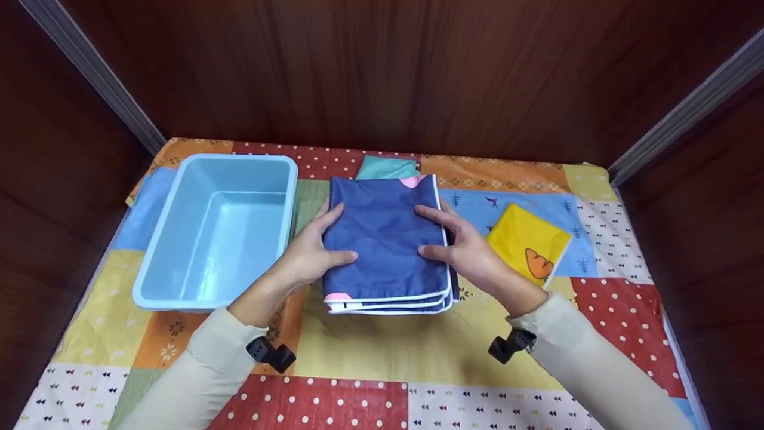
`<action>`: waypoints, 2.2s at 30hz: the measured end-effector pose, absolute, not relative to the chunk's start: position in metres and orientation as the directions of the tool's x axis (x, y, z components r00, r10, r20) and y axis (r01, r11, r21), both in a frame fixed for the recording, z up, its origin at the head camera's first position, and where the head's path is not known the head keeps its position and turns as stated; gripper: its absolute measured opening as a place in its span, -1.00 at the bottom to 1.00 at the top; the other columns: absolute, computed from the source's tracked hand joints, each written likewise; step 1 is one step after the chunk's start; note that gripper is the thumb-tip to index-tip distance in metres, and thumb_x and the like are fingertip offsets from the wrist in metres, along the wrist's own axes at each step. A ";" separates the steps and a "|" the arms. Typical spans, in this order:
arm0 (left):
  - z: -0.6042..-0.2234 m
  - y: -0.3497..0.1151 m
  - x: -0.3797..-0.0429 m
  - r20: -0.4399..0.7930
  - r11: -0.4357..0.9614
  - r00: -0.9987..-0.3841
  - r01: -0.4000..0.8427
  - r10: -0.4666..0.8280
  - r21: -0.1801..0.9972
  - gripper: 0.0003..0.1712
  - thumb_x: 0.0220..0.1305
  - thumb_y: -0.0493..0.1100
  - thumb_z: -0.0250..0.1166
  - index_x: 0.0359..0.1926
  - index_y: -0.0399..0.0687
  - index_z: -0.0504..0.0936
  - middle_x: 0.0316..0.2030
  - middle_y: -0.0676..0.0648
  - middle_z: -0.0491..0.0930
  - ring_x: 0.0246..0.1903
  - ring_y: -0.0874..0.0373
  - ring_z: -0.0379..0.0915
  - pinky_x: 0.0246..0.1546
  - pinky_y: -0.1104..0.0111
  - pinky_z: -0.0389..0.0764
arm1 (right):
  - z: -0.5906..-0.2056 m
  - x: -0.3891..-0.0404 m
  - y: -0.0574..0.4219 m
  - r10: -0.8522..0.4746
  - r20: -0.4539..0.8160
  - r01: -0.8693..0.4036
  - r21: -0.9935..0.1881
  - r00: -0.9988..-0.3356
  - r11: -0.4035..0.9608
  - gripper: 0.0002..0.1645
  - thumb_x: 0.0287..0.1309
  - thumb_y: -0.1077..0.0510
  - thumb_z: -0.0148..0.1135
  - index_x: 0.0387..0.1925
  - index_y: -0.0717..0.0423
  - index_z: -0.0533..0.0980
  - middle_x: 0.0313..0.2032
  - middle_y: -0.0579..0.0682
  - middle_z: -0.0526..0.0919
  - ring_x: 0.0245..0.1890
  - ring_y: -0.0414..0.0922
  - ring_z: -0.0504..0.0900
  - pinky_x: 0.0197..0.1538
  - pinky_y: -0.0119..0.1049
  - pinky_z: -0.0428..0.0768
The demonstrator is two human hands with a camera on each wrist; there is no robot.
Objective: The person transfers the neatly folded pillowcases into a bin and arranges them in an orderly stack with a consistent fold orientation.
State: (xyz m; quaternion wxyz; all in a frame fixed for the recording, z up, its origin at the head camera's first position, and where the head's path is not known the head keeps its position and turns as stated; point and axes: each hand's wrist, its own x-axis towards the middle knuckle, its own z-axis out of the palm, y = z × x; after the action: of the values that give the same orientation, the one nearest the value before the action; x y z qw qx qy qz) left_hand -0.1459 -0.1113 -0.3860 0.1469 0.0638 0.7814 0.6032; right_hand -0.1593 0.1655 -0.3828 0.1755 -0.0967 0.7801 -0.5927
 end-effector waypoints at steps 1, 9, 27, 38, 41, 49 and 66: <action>-0.386 -0.112 -0.146 -0.149 0.265 -0.949 -0.074 0.277 0.962 0.02 0.21 -0.43 0.38 0.58 -0.30 0.01 0.63 -0.14 -0.33 0.58 -0.03 -0.43 0.51 0.13 0.04 | -0.383 -0.159 0.165 -0.364 -0.154 0.055 -0.962 -0.919 0.269 -0.19 0.21 0.36 0.31 0.48 0.09 0.33 0.63 0.02 -0.19 0.50 0.12 0.09 0.39 0.00 0.38; -0.386 -0.121 -0.146 -0.134 0.231 -0.946 -0.066 0.294 0.971 0.02 0.21 -0.44 0.36 0.57 -0.34 -0.01 0.63 -0.16 -0.35 0.58 -0.02 -0.46 0.51 0.13 0.03 | -0.383 -0.160 0.156 -0.375 -0.125 0.037 -0.972 -0.918 0.234 -0.19 0.19 0.39 0.31 0.47 0.15 0.33 0.62 0.06 -0.20 0.53 0.09 0.04 0.43 -0.02 0.32; -0.381 -0.145 -0.146 -0.147 0.229 -0.949 -0.083 0.280 0.970 -0.02 0.26 -0.46 0.31 0.57 -0.35 -0.03 0.63 -0.16 -0.38 0.58 -0.09 -0.41 0.51 0.05 0.02 | -0.378 -0.164 0.130 -0.347 -0.133 0.026 -0.954 -0.928 0.297 -0.20 0.16 0.36 0.35 0.45 0.10 0.38 0.62 0.09 -0.16 0.55 0.09 0.00 0.45 -0.08 0.29; -0.374 -0.157 -0.144 -0.145 0.249 -0.955 -0.079 0.259 0.965 -0.02 0.25 -0.45 0.32 0.57 -0.37 -0.03 0.62 -0.18 -0.41 0.58 -0.02 -0.52 0.53 0.13 -0.08 | -0.376 -0.167 0.115 -0.353 -0.163 0.074 -0.965 -0.921 0.250 -0.20 0.18 0.38 0.32 0.46 0.12 0.36 0.63 0.05 -0.17 0.52 0.09 0.03 0.39 -0.08 0.39; -0.373 -0.160 -0.144 -0.145 0.246 -0.954 -0.079 0.262 0.966 -0.01 0.25 -0.46 0.32 0.57 -0.37 -0.04 0.62 -0.18 -0.44 0.57 -0.02 -0.56 0.54 0.13 -0.12 | -0.375 -0.168 0.111 -0.351 -0.153 0.062 -0.964 -0.924 0.259 -0.20 0.16 0.39 0.33 0.46 0.12 0.37 0.62 0.06 -0.16 0.53 0.06 0.00 0.41 -0.10 0.37; -0.372 -0.170 -0.145 -0.160 0.228 -0.950 -0.099 0.267 0.969 -0.01 0.26 -0.49 0.29 0.57 -0.38 -0.06 0.61 -0.18 -0.45 0.57 0.00 -0.57 0.54 0.14 -0.12 | -0.377 -0.171 0.102 -0.367 -0.128 0.041 -0.971 -0.921 0.235 -0.21 0.16 0.40 0.33 0.44 0.14 0.39 0.63 0.04 -0.17 0.56 0.03 -0.05 0.42 -0.13 0.35; -0.369 -0.186 -0.144 -0.180 0.215 -0.945 -0.123 0.274 0.969 -0.02 0.29 -0.51 0.25 0.58 -0.37 -0.12 0.61 -0.16 -0.49 0.57 0.01 -0.60 0.53 0.12 -0.12 | -0.379 -0.173 0.084 -0.367 -0.120 0.032 -0.971 -0.922 0.236 -0.19 0.13 0.43 0.34 0.44 0.15 0.39 0.62 0.06 -0.17 0.56 0.02 -0.05 0.43 -0.15 0.33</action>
State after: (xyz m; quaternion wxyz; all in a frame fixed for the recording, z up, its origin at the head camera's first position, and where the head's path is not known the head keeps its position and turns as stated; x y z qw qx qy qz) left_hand -0.1441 -0.1860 -0.3689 0.1589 0.0498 0.7630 0.6246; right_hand -0.1726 0.0836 -0.3791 0.1641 -0.1091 0.7689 -0.6082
